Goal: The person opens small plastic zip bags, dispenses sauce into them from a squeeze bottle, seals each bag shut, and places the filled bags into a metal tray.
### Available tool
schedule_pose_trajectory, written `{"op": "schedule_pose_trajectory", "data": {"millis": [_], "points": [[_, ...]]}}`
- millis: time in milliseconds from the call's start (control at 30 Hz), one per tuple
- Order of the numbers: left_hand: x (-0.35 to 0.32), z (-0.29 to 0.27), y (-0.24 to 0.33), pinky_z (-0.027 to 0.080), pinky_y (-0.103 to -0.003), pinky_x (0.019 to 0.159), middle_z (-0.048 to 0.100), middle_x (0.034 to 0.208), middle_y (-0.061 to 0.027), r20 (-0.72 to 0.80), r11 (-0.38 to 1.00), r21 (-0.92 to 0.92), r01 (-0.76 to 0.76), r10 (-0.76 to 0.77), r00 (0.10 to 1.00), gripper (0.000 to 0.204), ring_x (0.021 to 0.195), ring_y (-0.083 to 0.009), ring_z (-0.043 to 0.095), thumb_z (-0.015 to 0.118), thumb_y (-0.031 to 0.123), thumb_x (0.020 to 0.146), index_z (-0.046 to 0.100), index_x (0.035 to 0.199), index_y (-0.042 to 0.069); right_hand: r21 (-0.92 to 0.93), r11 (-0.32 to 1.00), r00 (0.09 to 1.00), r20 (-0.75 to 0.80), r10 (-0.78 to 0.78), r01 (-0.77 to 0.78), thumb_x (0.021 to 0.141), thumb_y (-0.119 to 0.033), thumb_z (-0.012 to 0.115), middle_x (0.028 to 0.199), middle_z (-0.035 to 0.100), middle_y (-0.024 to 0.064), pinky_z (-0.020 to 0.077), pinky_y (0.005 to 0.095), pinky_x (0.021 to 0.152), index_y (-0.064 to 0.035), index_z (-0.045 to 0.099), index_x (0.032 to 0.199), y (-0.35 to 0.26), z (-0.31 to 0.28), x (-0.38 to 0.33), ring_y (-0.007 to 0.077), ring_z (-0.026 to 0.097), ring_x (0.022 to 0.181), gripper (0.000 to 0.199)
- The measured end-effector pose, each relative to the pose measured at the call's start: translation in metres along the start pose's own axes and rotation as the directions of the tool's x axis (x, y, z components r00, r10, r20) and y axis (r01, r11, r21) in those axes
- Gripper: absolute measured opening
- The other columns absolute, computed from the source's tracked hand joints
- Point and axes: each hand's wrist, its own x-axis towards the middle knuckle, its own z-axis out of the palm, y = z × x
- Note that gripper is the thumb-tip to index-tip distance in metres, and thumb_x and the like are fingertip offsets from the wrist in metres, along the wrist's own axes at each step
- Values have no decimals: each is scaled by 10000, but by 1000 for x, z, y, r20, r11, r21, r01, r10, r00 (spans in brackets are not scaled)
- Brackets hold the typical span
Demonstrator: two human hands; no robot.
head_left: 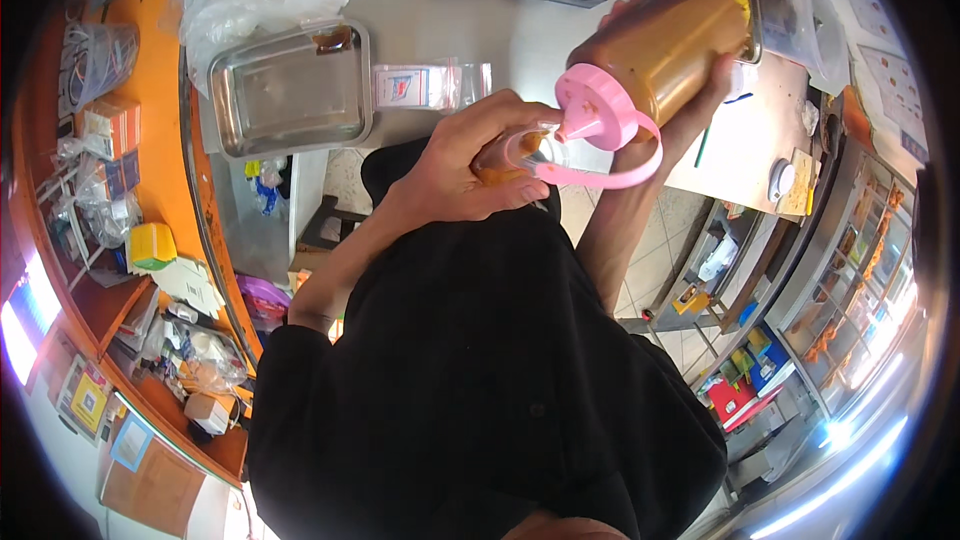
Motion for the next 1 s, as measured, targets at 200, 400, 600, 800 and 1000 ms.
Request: {"op": "schedule_pose_trajectory", "data": {"millis": [200,400,600,800,1000], "points": [[1,-1,-5,443,-275,698,590,942,-83,-159,989,-148,7,-31,987,565,763,-141,540,795,285,838,596,1264,-28,236,951,972,-75,221,-198,977,-512,492,1163,646,193,494,494,1004,-34,523,1302,16,-7,1,361,614,1116,579],[11,-17,0,417,-256,520,554,1002,-68,-288,855,-519,11,-187,939,790,771,-93,502,601,564,934,456,1368,-80,518,757,876,-32,481,-397,956,-389,560,1177,576,202,506,530,1004,-7,538,1187,58,-47,21,381,570,1106,447],[39,-47,27,390,-281,522,513,992,-29,-203,532,-836,-134,-74,976,839,696,-111,457,479,614,970,326,1474,-40,641,631,821,-3,570,-436,936,-368,532,1140,597,176,531,482,1000,-17,552,1158,107,-74,51,341,602,1080,415],[33,-64,54,440,-304,656,505,1069,-61,-174,808,-589,2,-129,976,919,937,-136,480,418,645,975,269,1497,-96,786,431,743,53,667,-443,872,-441,650,1145,568,178,502,494,1045,-17,530,1219,142,-112,65,335,571,1104,561],[34,-74,86,497,-293,846,556,1361,-212,-238,990,76,117,-96,967,692,991,-173,577,384,477,1037,510,1342,-131,724,358,636,143,759,-590,898,-507,625,1167,522,210,512,471,1022,38,399,1324,129,-111,23,344,567,1098,728]]}}
